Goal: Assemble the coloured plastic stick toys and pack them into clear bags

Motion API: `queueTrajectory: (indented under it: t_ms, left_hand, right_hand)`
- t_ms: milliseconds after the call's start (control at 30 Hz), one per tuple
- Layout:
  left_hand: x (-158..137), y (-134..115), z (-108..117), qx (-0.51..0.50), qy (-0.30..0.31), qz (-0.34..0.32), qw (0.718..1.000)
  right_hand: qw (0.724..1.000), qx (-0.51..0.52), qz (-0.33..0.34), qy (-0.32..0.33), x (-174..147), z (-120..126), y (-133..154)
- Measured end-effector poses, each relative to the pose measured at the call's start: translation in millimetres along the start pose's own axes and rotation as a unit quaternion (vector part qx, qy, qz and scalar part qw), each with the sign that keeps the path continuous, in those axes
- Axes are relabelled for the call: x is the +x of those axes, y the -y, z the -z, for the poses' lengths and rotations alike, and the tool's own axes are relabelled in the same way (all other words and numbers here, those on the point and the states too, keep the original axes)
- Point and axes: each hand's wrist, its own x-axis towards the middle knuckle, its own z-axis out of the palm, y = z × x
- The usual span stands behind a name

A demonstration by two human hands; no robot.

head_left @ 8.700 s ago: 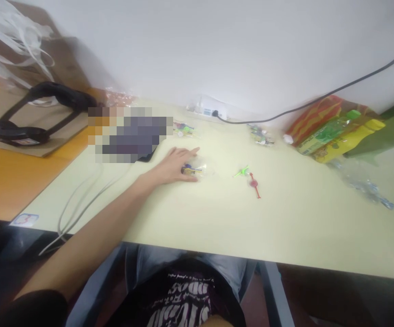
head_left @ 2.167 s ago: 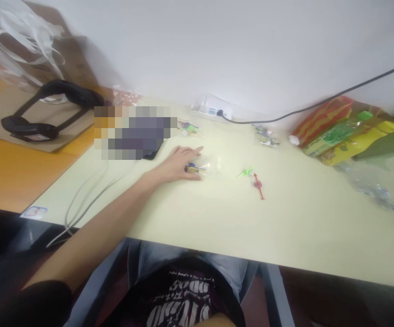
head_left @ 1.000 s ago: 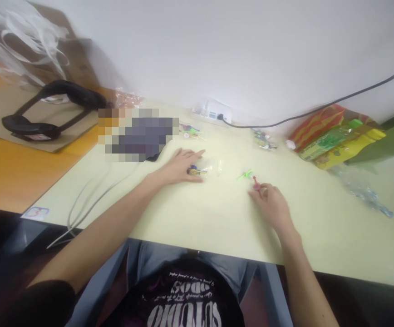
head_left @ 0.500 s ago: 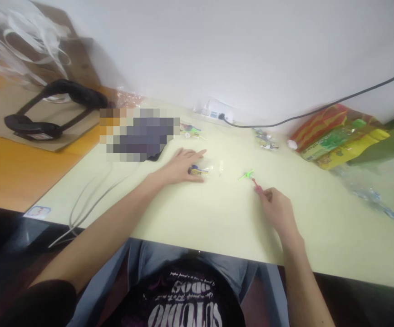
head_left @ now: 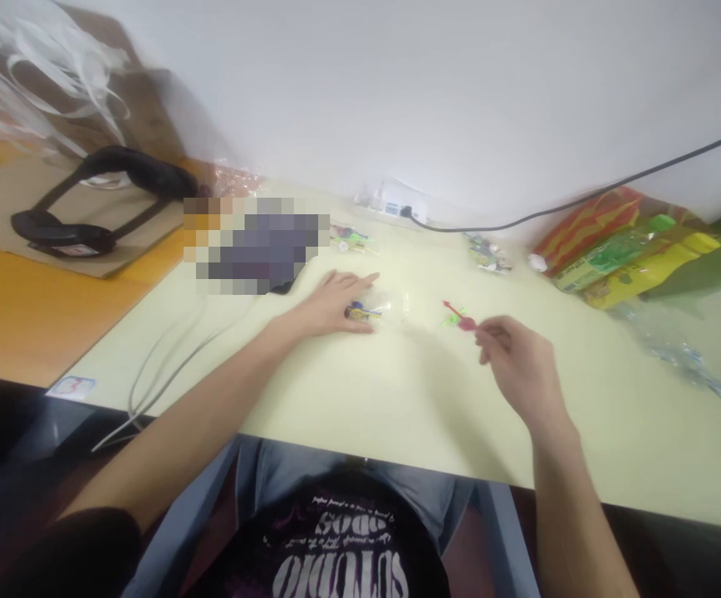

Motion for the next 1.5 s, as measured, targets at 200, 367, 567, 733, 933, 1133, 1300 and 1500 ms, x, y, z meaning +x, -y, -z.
queueTrajectory:
  t_ms: [200,367,567,733,933,1133,1300,1500]
  left_hand:
    - [0.1,-3.3,2.5,0.002,0.002,0.007,1.000]
    - [-0.1,-1.8,2.6,-0.006,-0.005,0.018,1.000]
    - [0.7,0.6,2.1,-0.009,-0.011,0.037,0.999]
    - [0.9,-0.3,3.7,-0.013,-0.006,0.041,0.999]
    - [1.1,-0.7,2.6,-0.006,-0.007,0.039,0.999]
    - [2.4,-1.9,1.4,0.002,-0.001,0.029,1.000]
    - [2.5,0.8,-0.6,0.001,-0.006,0.020,1.000]
    - [2.4,2.8,-2.3,0.002,-0.009,0.014,1.000]
  right_hand:
    - [0.981,0.053,0.177,0.059,72.9,-45.3,28.1]
    - [0.967,0.215,0.135,0.019,83.2,-74.3,13.0]
    - [0.958,0.271,0.078,0.047,75.9,-65.4,-5.7]
    - [0.974,0.214,0.053,0.060,77.1,-48.7,-14.7]
    - [0.986,0.135,0.086,0.038,79.0,-66.8,-13.2]
    - [0.985,0.097,0.122,0.067,83.8,-102.3,2.2]
    - [0.977,0.066,0.174,0.101,83.6,-118.1,11.2]
    - [0.966,0.010,0.213,0.150,86.7,-122.4,14.8]
